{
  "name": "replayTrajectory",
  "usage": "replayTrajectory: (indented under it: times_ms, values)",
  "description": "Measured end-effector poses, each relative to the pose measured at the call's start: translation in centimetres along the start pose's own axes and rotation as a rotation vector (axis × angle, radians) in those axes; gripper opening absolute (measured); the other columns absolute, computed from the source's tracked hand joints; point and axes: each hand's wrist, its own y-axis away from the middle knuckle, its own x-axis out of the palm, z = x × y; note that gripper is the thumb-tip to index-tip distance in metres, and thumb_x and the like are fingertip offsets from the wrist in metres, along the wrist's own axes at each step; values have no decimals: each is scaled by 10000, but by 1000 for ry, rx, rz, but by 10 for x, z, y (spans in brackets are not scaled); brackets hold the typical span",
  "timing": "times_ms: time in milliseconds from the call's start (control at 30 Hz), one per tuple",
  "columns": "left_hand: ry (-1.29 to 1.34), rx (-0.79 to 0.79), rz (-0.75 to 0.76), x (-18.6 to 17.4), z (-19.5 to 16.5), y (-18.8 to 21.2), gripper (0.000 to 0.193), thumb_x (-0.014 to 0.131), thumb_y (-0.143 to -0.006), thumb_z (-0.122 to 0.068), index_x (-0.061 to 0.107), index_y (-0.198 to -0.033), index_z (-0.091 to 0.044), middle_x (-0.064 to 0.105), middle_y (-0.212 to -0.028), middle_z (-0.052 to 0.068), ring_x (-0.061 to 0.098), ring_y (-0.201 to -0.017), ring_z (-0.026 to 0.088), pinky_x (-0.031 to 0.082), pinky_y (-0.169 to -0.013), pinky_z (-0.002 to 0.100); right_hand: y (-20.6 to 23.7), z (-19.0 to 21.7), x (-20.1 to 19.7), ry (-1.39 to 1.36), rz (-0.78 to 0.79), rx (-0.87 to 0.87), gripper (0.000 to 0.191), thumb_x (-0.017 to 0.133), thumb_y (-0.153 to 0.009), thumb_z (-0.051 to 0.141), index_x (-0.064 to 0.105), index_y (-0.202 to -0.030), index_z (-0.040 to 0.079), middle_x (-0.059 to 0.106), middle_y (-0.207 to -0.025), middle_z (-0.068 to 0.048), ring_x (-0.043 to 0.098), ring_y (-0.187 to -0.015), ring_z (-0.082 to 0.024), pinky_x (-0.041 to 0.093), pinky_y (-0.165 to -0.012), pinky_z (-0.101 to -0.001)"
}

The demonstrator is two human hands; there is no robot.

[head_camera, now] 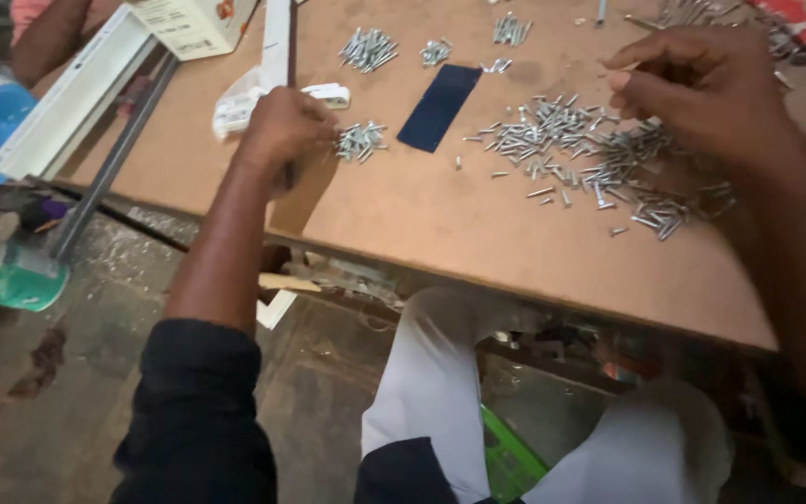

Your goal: The person sorts small metal fasteners on a workbench by hand, picking up individual pieces and placing them into separate piles. The hands repeatedly pick, inspect, and place the fasteners without using tools.

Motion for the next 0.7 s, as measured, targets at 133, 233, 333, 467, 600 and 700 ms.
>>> replayTrajectory:
  times_ms: [133, 233, 333, 467, 600, 700]
  values:
    - [-22, -77, 51, 11, 8, -7, 250, 761, -824, -176, 798, -1051, -79, 787, -978, 118, 748, -874, 221, 569, -810, 377, -2, 0, 3, 2, -92, 146, 146, 711, -1040, 36, 723, -1173, -23, 733, -930, -89, 719, -812, -107, 620, -765, -259]
    - [-53, -75, 55, 12, 16, -12, 270, 711, -896, -220, 782, -1148, -153, 771, -1091, 98, 735, -966, 223, 538, -911, 383, -5, 4, 4, -46, -131, 141, 137, 722, -1039, 44, 725, -1162, -17, 724, -931, -71, 710, -824, -99, 609, -759, -246]
    - [-143, -114, 76, 6, 23, -17, 278, 678, -928, -236, 760, -1192, -209, 756, -1112, 105, 723, -984, 255, 532, -927, 415, -8, 7, 7, -27, -146, 125, 129, 723, -1050, 46, 722, -1161, -20, 716, -928, -63, 703, -830, -97, 592, -755, -237]
    - [-370, 167, -55, -5, 24, -21, 261, 715, -910, -189, 800, -1156, -171, 759, -1027, 161, 706, -932, 331, 532, -863, 465, -11, 5, 9, -1, -120, 111, 122, 715, -1072, 40, 716, -1174, -28, 713, -947, -61, 700, -849, -101, 587, -767, -238]
    - [-153, 505, -62, 3, -1, -39, 224, 771, -873, -193, 789, -1070, -88, 759, -970, 144, 752, -898, 258, 581, -819, 392, -19, -4, 22, 85, -128, 106, 121, 720, -1085, 49, 714, -1176, -30, 715, -954, -55, 709, -874, -99, 590, -776, -238]
    - [-127, 743, 99, 24, -32, -71, 249, 831, -804, -171, 794, -1025, -63, 762, -917, 154, 745, -843, 282, 564, -776, 399, -32, -7, 33, 133, -124, 123, 120, 736, -1070, 50, 724, -1160, -29, 717, -926, -60, 706, -867, -98, 589, -779, -239]
